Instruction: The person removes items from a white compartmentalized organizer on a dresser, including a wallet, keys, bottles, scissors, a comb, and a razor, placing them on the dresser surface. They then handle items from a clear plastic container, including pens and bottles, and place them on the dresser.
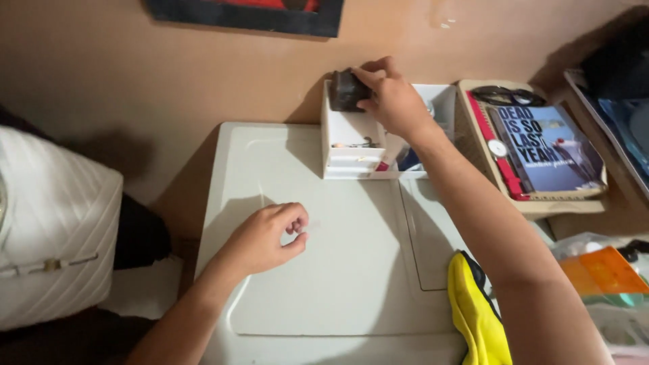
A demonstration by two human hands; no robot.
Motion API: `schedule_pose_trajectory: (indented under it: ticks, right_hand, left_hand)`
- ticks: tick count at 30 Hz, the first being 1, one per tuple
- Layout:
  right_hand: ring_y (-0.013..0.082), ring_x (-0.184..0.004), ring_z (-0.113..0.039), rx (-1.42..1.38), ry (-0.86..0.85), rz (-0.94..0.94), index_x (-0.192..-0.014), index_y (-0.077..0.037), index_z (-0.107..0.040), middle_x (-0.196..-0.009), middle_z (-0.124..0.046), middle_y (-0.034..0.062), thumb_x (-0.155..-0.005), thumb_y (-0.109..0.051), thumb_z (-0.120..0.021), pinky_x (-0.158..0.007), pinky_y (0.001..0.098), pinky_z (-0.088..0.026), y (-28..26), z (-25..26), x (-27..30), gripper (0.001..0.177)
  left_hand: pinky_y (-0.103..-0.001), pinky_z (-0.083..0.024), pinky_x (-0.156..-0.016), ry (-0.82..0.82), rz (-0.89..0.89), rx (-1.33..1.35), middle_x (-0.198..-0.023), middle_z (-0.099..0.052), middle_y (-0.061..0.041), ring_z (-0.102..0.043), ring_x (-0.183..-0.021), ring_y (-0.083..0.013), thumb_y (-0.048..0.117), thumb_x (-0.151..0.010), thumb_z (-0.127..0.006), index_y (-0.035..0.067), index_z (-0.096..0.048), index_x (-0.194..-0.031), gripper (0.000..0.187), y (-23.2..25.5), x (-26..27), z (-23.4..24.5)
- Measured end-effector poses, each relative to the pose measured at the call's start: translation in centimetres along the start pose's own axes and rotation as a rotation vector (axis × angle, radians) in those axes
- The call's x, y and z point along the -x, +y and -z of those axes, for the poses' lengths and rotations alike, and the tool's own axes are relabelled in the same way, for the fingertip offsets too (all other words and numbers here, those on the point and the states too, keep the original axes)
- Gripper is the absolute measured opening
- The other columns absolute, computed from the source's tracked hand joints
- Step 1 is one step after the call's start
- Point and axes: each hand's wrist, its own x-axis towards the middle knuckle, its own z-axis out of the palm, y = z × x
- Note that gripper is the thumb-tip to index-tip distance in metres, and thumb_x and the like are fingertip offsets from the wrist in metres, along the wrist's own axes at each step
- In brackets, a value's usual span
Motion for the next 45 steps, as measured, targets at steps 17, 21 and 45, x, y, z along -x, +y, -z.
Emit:
schedule_pose_trajectory:
  ticks: [17,21,45]
  right_hand:
    - [0.0352,-0.078,-0.077,-0.438,-0.337,0.035,-0.092,-0.012,-0.071,-0.087,-0.077,0.0130,-0.084,-0.018,-0.068,-0.070,0.0490,-0.061,-5.2,4.3,18.2,0.010]
    - [0.0376,-0.082,-0.077,-0.675,-0.388,0.033,-0.106,-0.005,-0.064,-0.096,-0.073,0.0189,-0.087,-0.021,-0.075,-0.072,0.0458,-0.063,-4.4,3.6,20.2,0.027]
    - [0.0404,-0.093,-0.075,-0.268,-0.366,-0.211,-0.110,-0.016,-0.071,-0.105,-0.075,0.0116,-0.090,-0.021,-0.068,-0.081,0.0508,-0.062,0.1,0.4,22.1,0.021]
  left_hand:
    - [-0.037,-0.059,-0.072,-0.103,-0.186,-0.196,-0.082,-0.066,-0.003,-0.072,-0.083,-0.0260,0.019,-0.085,-0.069,0.016,-0.062,-0.097,0.014,1.8,-3.2,-5.3]
    - [-0.035,-0.059,-0.072,-0.034,-0.278,-0.283,-0.082,-0.062,-0.003,-0.070,-0.085,-0.0242,0.023,-0.085,-0.070,0.016,-0.060,-0.097,0.017,3.2,-6.0,-8.2]
    - [-0.050,-0.052,-0.091,-0.125,-0.184,-0.671,-0.093,-0.073,-0.015,-0.067,-0.099,-0.0372,0.020,-0.081,-0.078,0.008,-0.077,-0.107,0.030,4.2,-30.5,-2.8]
